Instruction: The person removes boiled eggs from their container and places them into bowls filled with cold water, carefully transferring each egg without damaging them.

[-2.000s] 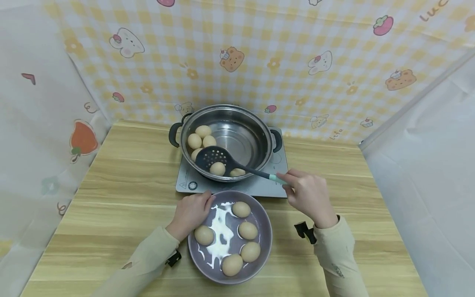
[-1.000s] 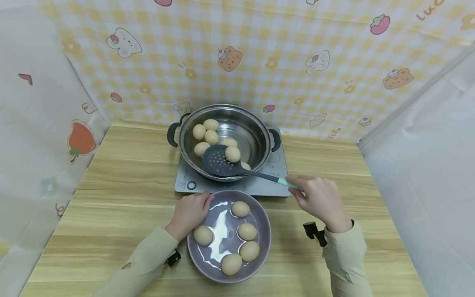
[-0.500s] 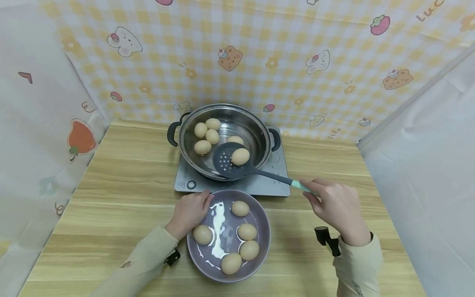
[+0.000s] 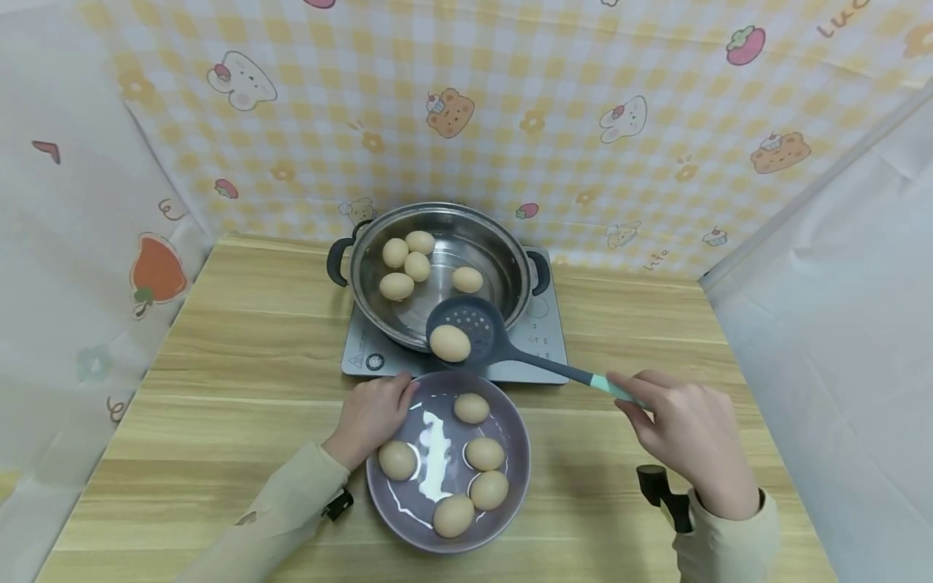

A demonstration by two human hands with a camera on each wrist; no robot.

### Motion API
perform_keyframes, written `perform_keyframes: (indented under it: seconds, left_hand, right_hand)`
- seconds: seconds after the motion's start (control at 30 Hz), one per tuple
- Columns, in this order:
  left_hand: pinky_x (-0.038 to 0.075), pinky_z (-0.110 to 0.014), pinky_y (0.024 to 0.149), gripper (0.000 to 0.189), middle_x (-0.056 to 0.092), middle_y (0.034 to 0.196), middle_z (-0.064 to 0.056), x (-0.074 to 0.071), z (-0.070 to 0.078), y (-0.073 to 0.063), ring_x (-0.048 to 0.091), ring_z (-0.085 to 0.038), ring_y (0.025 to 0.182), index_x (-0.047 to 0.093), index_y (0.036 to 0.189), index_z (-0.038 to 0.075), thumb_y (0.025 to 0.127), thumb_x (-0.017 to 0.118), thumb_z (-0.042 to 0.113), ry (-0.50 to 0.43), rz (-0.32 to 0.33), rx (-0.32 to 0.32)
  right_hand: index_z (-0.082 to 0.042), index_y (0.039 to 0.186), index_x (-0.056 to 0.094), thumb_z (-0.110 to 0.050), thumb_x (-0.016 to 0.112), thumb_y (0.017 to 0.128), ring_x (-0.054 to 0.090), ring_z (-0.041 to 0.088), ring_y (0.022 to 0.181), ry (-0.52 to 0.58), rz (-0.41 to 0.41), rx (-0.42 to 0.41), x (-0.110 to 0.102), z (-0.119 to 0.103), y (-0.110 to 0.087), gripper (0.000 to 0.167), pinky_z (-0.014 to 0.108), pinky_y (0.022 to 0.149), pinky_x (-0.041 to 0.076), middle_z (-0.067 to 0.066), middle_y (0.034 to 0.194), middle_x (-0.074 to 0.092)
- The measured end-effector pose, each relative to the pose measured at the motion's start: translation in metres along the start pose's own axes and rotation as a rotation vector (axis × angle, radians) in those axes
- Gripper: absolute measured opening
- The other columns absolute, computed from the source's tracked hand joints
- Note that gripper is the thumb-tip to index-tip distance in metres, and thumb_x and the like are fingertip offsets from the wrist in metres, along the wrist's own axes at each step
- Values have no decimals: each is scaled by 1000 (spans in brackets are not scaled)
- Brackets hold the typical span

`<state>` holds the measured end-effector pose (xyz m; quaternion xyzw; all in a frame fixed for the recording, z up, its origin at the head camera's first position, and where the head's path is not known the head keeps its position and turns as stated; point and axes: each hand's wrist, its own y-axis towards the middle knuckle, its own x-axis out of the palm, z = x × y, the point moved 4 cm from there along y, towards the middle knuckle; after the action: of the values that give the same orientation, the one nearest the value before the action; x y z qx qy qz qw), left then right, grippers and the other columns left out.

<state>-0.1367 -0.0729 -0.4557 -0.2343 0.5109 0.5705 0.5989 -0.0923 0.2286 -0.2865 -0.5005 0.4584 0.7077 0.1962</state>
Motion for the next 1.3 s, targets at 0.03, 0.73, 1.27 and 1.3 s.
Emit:
perform_keyframes:
  seconds: [0.03, 0.73, 1.27, 1.3]
  left_hand:
    - [32, -37, 40, 23, 51, 51, -3, 0, 0, 0, 53, -29, 46, 49, 68, 13, 88, 57, 22, 1, 1, -1]
    - [32, -36, 40, 25, 51, 51, -2, 1, -1, 1, 53, -27, 46, 48, 66, 13, 88, 57, 20, -11, 3, -2]
    - [32, -36, 40, 25, 52, 52, -4, 0, 1, 1, 53, -29, 46, 49, 68, 13, 89, 56, 23, 9, -18, -5]
    - [32, -36, 40, 25, 52, 51, -4, 0, 1, 1, 53, -29, 46, 49, 68, 13, 89, 56, 23, 8, -19, -5]
  right_hand:
    - [-17, 88, 72, -11, 75, 61, 18, -3, 40, 2, 1, 0, -1, 0, -1, 28, 15, 37, 13, -15, 61, 54]
    - [-21, 85, 71, -12, 76, 55, 26, -12, 44, 205, -46, 38, 3, 1, -38, 31, 8, 39, 15, -18, 65, 59]
    - [-28, 76, 65, -2, 82, 48, 35, -10, 50, 237, -148, 148, 25, 0, -53, 41, 14, 41, 28, -21, 68, 57]
    - [-28, 76, 65, -2, 82, 48, 36, -10, 50, 236, -148, 141, 27, 0, -53, 42, 14, 41, 28, -21, 68, 57]
